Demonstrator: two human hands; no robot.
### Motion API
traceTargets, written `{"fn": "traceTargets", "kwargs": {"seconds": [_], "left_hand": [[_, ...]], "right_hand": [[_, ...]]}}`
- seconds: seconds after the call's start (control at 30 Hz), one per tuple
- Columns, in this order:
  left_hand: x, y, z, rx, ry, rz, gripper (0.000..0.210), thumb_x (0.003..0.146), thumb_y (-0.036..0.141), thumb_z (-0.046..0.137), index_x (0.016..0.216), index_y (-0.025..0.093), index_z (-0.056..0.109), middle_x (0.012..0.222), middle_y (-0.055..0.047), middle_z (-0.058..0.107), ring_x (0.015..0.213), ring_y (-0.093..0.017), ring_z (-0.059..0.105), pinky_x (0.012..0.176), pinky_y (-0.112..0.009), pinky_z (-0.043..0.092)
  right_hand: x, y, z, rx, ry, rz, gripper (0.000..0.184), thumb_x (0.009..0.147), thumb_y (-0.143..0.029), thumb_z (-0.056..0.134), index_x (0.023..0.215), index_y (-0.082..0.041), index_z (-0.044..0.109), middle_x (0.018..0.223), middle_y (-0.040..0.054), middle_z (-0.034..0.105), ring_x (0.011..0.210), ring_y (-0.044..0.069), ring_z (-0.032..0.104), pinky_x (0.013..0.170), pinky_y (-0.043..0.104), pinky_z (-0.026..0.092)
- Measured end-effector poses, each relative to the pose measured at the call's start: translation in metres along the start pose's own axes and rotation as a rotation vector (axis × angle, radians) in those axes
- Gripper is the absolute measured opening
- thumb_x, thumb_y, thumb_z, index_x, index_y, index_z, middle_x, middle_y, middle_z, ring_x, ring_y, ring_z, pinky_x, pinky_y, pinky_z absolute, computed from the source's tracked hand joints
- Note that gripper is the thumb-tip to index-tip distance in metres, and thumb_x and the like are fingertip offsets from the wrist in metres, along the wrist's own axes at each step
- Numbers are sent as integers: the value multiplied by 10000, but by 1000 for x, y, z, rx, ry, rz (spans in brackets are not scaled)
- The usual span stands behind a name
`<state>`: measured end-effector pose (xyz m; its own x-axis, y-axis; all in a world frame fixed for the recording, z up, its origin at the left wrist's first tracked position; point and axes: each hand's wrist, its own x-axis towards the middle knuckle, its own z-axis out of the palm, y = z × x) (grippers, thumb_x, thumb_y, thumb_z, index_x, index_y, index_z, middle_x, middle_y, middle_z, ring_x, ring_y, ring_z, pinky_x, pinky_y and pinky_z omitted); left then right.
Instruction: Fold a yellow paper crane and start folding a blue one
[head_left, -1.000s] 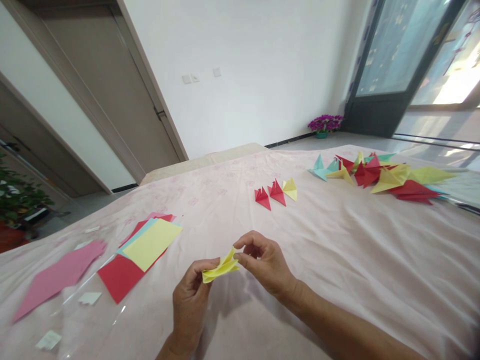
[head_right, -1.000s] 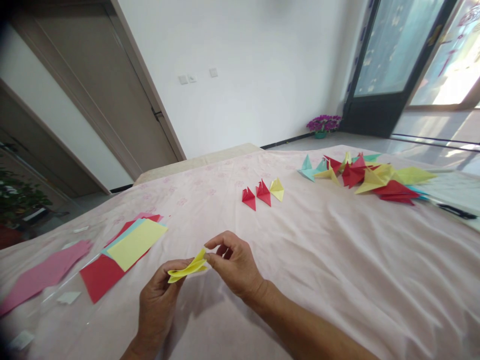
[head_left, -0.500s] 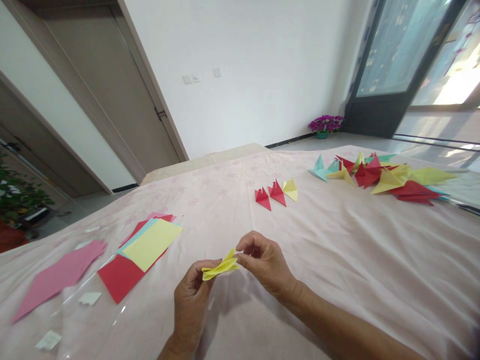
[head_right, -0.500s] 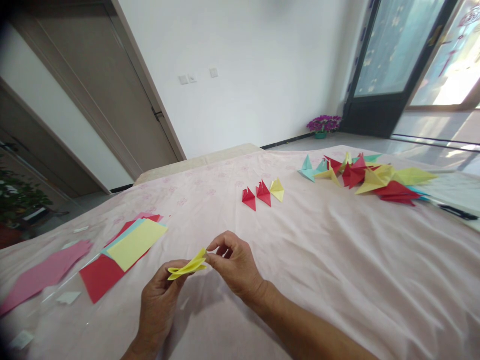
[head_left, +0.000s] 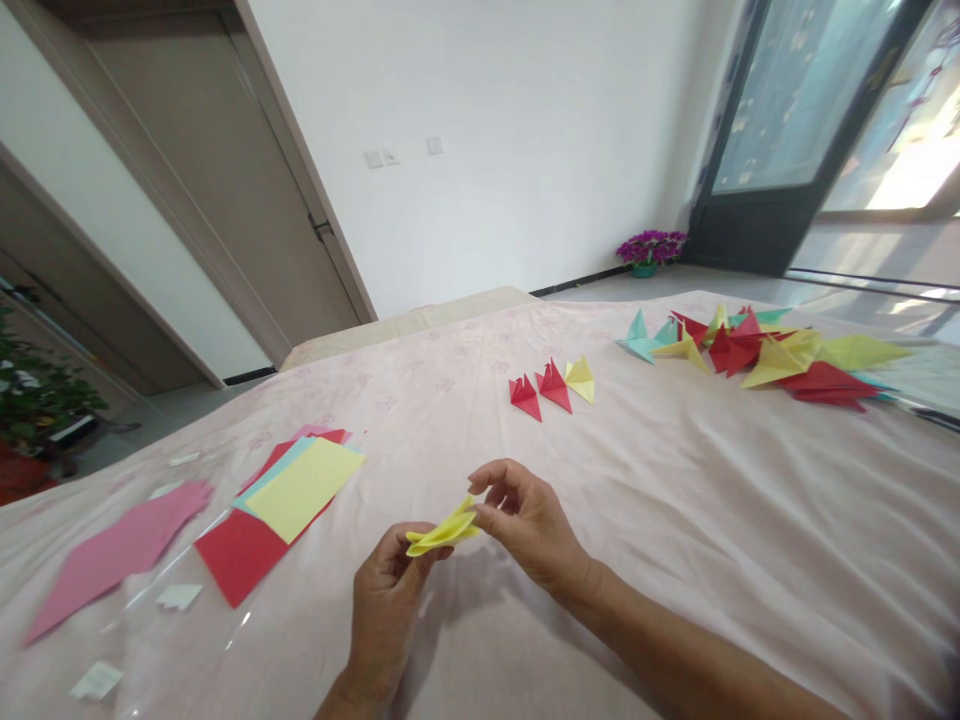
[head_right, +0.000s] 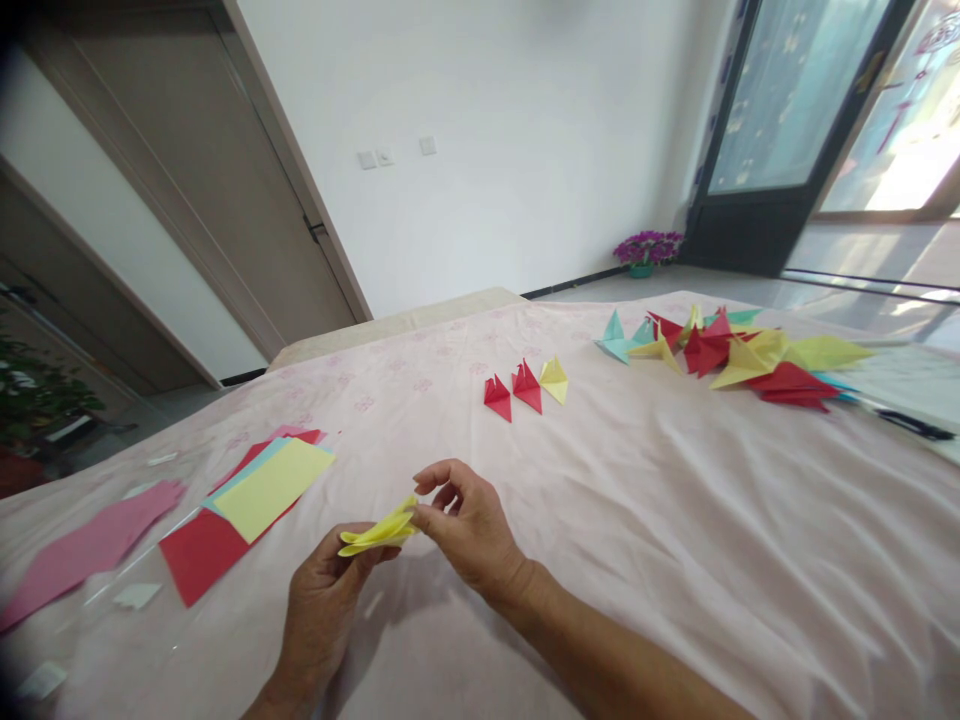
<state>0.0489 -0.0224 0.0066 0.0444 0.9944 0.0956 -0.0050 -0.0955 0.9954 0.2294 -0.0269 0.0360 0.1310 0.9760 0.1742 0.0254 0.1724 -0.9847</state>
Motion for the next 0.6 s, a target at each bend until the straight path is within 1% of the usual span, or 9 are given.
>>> {"fn": "traceTargets", "kwargs": {"seconds": [0.1,0.13,0.2,0.3,0.37,0.47,0.6], "left_hand": [[0,2,6,-103,54,-112,344,678,416,817,862,152,695,773,-18,715,687,-168,678,673,-276,575],[0,3,8,-145,73,-145,355,669,399,825,888,153,693,795,-15,716,696,-163,675,664,-275,580],[0,5,12,-228,85,-207,392,666,369,830,961,155,686,885,-26,724,749,-162,677,649,-261,584],[0,6,15,-308,44,-273,431,686,352,821,1036,151,669,998,-58,724,798,-159,683,633,-228,573],[0,4,16,-319,20,-287,439,698,354,816,1051,145,661,1015,-72,723,790,-152,683,624,-216,568],[0,2,18,-285,27,-299,472,683,363,826,1063,145,654,1028,-81,721,780,-150,681,576,-198,557],[-1,5,20,-288,1,-318,507,659,393,836,1057,139,651,1009,-96,727,767,-165,684,536,-201,550]], "right_hand": [[1,3,-2,64,-94,7,335,800,-342,640,1094,-182,621,957,39,653,765,137,576,659,260,453],[2,4,-2,67,-125,18,375,807,-351,635,1140,-180,605,976,46,653,808,149,588,684,269,459],[1,5,-1,51,-179,40,450,769,-333,679,1181,-180,584,998,50,659,854,163,600,696,273,465],[-1,6,5,58,-248,65,504,690,-266,742,1161,-186,582,1001,39,685,861,173,620,678,265,471],[-2,9,12,104,-246,72,468,695,-246,738,1133,-183,584,983,35,696,874,182,636,697,271,482],[-1,18,19,146,-171,75,445,713,-220,712,1132,-173,569,927,28,691,842,179,644,711,282,494],[3,27,19,125,-110,85,488,711,-190,669,1180,-159,538,824,3,662,725,150,613,635,262,467]]}}
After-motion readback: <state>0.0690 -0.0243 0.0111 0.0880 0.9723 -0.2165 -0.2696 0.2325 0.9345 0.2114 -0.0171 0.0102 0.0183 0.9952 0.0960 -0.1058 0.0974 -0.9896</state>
